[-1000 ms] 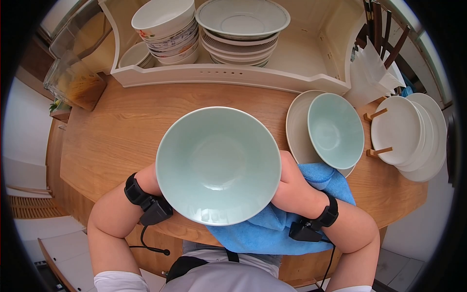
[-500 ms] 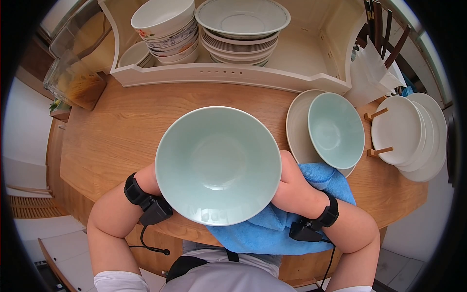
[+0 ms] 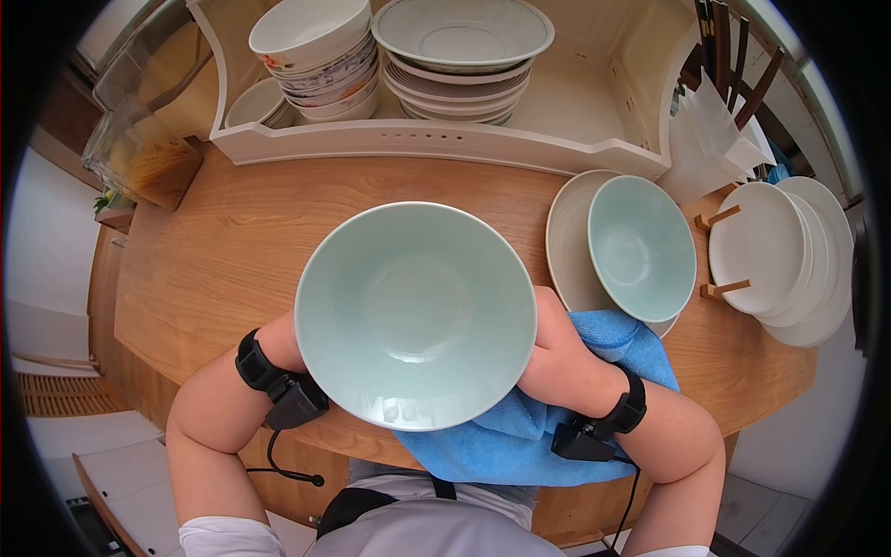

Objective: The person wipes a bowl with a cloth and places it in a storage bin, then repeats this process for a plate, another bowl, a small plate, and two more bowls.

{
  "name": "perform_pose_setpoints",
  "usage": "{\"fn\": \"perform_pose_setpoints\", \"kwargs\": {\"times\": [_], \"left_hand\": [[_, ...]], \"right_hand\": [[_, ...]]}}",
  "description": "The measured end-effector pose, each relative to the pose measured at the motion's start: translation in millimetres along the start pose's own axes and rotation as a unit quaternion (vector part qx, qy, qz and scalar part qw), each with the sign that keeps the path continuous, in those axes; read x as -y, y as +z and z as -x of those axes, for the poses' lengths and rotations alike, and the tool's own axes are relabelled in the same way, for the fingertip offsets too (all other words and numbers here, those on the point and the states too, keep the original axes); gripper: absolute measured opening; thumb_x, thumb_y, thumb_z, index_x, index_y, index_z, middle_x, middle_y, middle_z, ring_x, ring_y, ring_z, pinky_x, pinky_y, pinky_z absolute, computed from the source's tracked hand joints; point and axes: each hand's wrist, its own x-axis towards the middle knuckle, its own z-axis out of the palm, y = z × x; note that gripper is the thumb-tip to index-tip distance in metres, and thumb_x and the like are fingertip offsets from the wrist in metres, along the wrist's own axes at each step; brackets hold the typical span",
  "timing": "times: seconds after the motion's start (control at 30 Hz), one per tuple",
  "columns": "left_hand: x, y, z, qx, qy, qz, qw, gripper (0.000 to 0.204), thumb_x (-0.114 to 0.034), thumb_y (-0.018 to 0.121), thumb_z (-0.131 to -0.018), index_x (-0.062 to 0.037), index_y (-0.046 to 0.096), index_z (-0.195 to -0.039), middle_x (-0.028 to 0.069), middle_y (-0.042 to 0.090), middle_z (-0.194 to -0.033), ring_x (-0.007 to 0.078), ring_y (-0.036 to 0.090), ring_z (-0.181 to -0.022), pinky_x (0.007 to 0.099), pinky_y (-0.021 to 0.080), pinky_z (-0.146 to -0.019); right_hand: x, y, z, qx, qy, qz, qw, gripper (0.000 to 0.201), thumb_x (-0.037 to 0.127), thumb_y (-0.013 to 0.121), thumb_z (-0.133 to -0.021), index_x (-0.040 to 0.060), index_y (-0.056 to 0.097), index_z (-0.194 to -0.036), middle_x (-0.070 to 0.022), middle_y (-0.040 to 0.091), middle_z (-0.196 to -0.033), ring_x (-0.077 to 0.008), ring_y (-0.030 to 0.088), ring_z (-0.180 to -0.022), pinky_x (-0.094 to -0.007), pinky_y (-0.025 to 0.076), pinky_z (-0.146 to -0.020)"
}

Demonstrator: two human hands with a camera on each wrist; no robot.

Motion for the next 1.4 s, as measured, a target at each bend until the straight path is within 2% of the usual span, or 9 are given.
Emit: {"fn": "perform_pose_setpoints", "kwargs": {"times": [0.37,0.5,0.6,0.7,0.77,0.9,1.0,1.07,1.4], "left_hand": [[11,-11,2,0.066,0.070,-0.027,0.995,0.045,-0.019,0.058,-0.102,-0.0028,0.051,-0.143,0.0104,0.062,-0.135,0.0170,0.062,-0.117,0.0305,0.055,-0.094],[11,-12,1,0.069,0.052,-0.003,0.996,0.045,-0.019,0.058,-0.101,-0.0030,0.052,-0.143,0.0105,0.062,-0.135,0.0173,0.062,-0.117,0.0309,0.055,-0.094],[1,-1,0,0.011,-0.009,0.064,0.998,0.045,-0.014,0.071,-0.092,-0.0048,0.060,-0.135,0.0100,0.067,-0.127,0.0163,0.065,-0.110,0.0292,0.056,-0.088],[0,-2,0,0.002,0.003,-0.014,1.000,0.047,-0.015,0.070,-0.093,-0.0047,0.059,-0.137,0.0098,0.065,-0.130,0.0166,0.064,-0.113,0.0299,0.055,-0.090],[5,-8,1,0.038,0.030,-0.009,0.999,0.046,-0.019,0.058,-0.101,-0.0023,0.051,-0.143,0.0125,0.061,-0.135,0.0194,0.063,-0.117,0.0312,0.056,-0.092],[4,-7,1,0.041,0.040,-0.042,0.997,0.046,-0.019,0.058,-0.101,-0.0021,0.051,-0.143,0.0132,0.062,-0.135,0.0199,0.064,-0.117,0.0314,0.057,-0.092],[2,-4,2,0.017,0.007,-0.010,1.000,0.050,-0.016,0.071,-0.093,-0.0055,0.057,-0.139,0.0099,0.065,-0.132,0.0170,0.063,-0.115,0.0308,0.055,-0.092],[7,-8,2,0.038,0.032,-0.032,0.998,0.046,-0.020,0.057,-0.101,-0.0015,0.050,-0.143,0.0150,0.061,-0.135,0.0206,0.064,-0.116,0.0308,0.058,-0.090],[4,-9,3,0.052,0.060,-0.125,0.989,0.050,-0.027,0.053,-0.103,-0.0015,0.048,-0.145,0.0155,0.059,-0.138,0.0226,0.062,-0.120,0.0348,0.057,-0.094]], "right_hand": [[-2,1,0,-0.001,-0.002,-0.004,1.000,0.030,0.011,0.053,-0.097,-0.0032,0.056,-0.124,-0.0197,0.070,-0.107,-0.0307,0.068,-0.092,-0.0363,0.053,-0.085],[-1,0,0,-0.002,0.001,0.003,1.000,0.030,0.011,0.053,-0.097,-0.0030,0.057,-0.124,-0.0198,0.070,-0.106,-0.0309,0.068,-0.092,-0.0364,0.053,-0.084],[-1,0,0,-0.003,0.001,0.005,1.000,0.031,0.011,0.053,-0.097,-0.0030,0.057,-0.124,-0.0198,0.070,-0.106,-0.0310,0.068,-0.092,-0.0365,0.053,-0.084],[-1,0,0,-0.002,0.002,0.002,1.000,0.030,0.011,0.053,-0.098,-0.0030,0.057,-0.124,-0.0198,0.070,-0.105,-0.0309,0.068,-0.091,-0.0363,0.053,-0.084],[-2,1,0,-0.001,0.002,-0.001,1.000,0.030,0.011,0.052,-0.098,-0.0030,0.057,-0.124,-0.0197,0.070,-0.104,-0.0308,0.068,-0.090,-0.0362,0.053,-0.083],[-2,1,0,-0.004,-0.008,-0.005,1.000,0.031,0.011,0.052,-0.097,-0.0027,0.056,-0.124,-0.0193,0.071,-0.102,-0.0303,0.068,-0.089,-0.0356,0.053,-0.082],[-1,1,0,-0.005,-0.007,-0.001,1.000,0.031,0.011,0.053,-0.097,-0.0026,0.056,-0.124,-0.0193,0.071,-0.102,-0.0302,0.069,-0.088,-0.0356,0.054,-0.081],[-1,1,-1,-0.005,-0.007,0.001,1.000,0.031,0.011,0.053,-0.097,-0.0026,0.056,-0.124,-0.0192,0.071,-0.102,-0.0302,0.069,-0.087,-0.0357,0.054,-0.081],[0,1,0,-0.005,-0.003,0.003,1.000,0.030,0.011,0.053,-0.097,-0.0032,0.056,-0.124,-0.0197,0.071,-0.102,-0.0302,0.068,-0.088,-0.0357,0.053,-0.082]]}}
